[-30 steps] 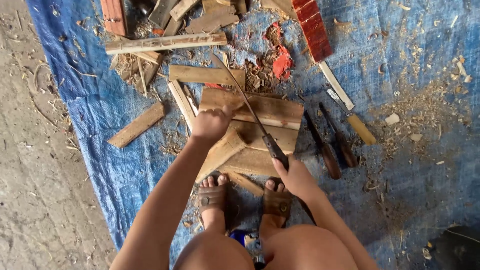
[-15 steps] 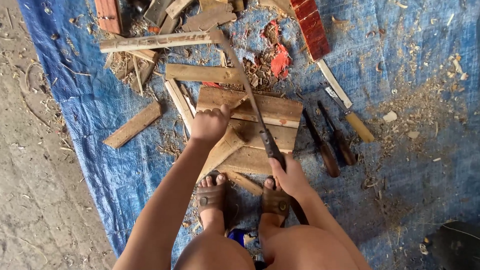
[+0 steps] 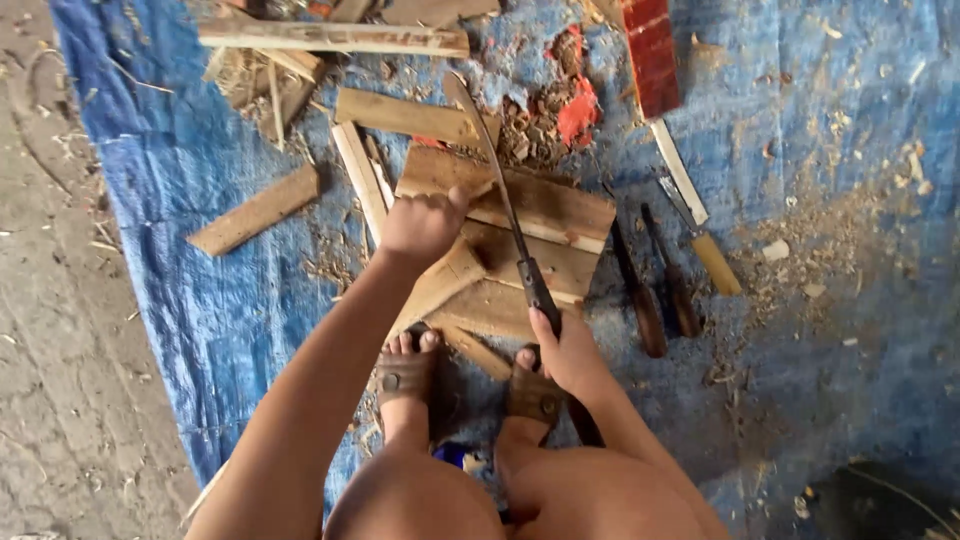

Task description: A person uses a large knife to shave and shape a wooden block while working on a tarp-covered floor.

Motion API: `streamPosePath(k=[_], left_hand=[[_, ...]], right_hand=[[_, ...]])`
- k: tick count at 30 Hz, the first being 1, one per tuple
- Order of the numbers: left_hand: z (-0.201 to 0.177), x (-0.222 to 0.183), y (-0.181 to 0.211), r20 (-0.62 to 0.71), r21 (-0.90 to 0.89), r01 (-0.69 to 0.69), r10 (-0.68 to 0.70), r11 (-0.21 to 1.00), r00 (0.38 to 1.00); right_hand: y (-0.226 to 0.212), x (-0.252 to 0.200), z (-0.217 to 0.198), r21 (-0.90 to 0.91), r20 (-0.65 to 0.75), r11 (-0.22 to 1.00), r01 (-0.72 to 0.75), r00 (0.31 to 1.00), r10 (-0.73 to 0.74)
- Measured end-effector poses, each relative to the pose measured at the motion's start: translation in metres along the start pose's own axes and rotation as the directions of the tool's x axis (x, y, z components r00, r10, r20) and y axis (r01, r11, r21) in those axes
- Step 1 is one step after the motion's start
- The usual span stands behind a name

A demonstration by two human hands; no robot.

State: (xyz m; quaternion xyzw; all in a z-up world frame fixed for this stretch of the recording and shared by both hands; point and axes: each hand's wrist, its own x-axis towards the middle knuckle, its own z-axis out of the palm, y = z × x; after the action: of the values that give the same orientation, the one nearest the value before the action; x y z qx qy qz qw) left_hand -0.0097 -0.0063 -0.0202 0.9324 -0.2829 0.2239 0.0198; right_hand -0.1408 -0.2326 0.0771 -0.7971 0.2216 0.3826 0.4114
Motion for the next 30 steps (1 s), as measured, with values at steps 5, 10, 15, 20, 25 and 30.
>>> streamPosePath(k=[5, 10, 15, 20, 25, 30], left_hand=[[-0.005, 0.001, 0.001, 0.02, 0.03, 0.0, -0.001, 1.0, 1.0], [0.0, 0.001, -0.001, 0.015, 0.023, -0.02, 0.02, 1.0, 1.0], [-0.007, 0.005, -0.002, 0.015, 0.046, -0.024, 0.023, 0.999, 1.0], [-0.039, 0.015, 0.003, 0.03, 0.057, -0.017, 0.016, 0.998, 0.999], [-0.03, 0.015, 0.005, 0.002, 0.062, -0.069, 0.069, 0.996, 0.998], [-0.01, -0.004, 0.003, 0.037, 0.045, -0.068, 0.066, 0.997, 0.997]], right_hand=[[0.003, 0.002, -0.006, 0.069, -0.003, 0.994, 0.084, 0.996, -0.084], [0.001, -0.001, -0.01, 0.204, -0.078, 0.935, 0.289, 0.957, -0.279], [-0.003, -0.013, -0.038, 0.134, -0.307, 0.741, 0.658, 0.739, -0.6], [0.012, -0.004, -0.019, 0.131, -0.162, 0.9, 0.416, 0.904, -0.395], [0.037, 0.007, -0.003, 0.144, -0.026, 0.977, 0.157, 0.988, -0.155], [0.014, 0.002, -0.007, 0.194, -0.001, 0.971, 0.139, 0.99, -0.141]])
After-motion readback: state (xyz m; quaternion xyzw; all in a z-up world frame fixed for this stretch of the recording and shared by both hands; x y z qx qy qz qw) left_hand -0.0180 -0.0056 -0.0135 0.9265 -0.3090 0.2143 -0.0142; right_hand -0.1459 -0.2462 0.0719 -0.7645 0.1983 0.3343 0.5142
